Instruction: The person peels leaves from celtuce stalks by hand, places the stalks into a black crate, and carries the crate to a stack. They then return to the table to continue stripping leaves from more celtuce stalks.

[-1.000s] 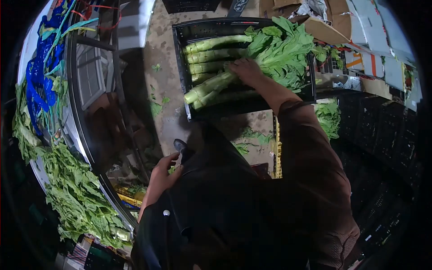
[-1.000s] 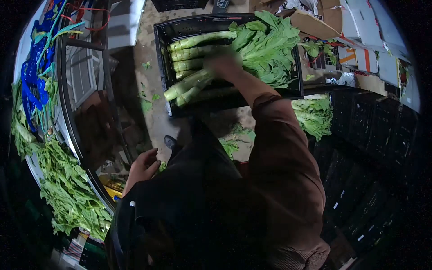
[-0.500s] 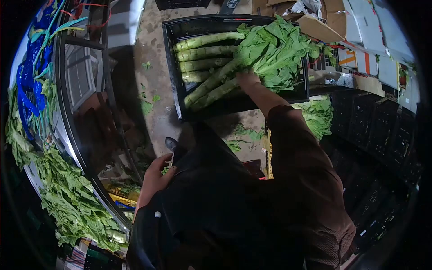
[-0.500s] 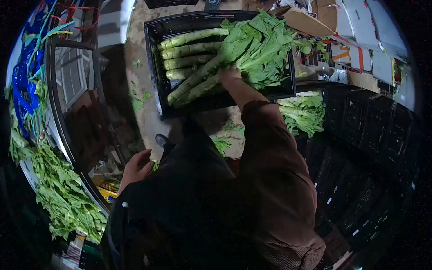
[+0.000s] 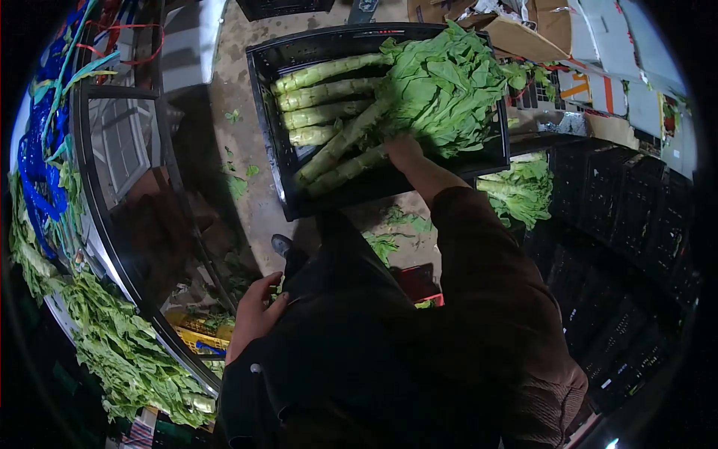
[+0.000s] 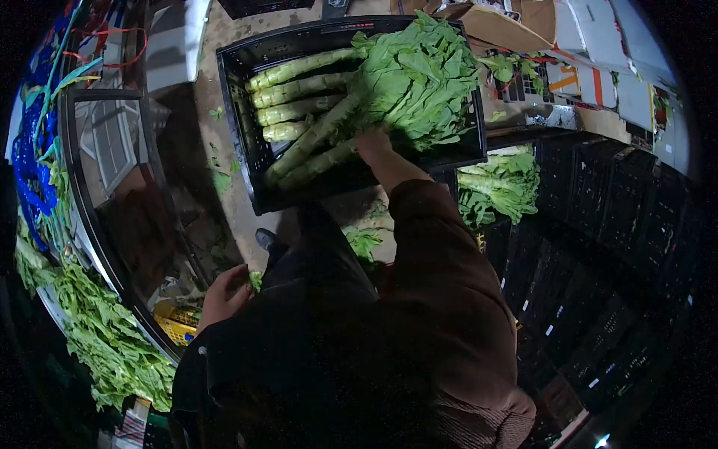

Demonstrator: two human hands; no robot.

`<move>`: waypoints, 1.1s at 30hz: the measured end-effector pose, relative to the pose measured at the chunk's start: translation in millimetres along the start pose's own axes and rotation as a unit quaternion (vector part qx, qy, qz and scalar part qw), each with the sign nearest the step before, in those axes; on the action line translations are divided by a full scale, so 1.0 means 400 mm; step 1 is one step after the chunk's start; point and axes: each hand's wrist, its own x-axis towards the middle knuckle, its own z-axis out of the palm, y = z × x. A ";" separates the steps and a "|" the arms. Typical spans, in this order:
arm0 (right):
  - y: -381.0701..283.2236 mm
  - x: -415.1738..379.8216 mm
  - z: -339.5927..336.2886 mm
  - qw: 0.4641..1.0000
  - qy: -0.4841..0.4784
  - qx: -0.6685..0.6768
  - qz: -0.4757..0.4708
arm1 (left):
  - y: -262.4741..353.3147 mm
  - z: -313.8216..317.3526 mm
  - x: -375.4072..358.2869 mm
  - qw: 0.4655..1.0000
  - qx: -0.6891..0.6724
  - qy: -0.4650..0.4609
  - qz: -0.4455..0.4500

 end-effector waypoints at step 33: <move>-0.865 -0.330 -0.921 0.786 0.176 0.323 -0.497 | -0.496 -0.238 -0.458 0.728 -0.021 0.685 -0.010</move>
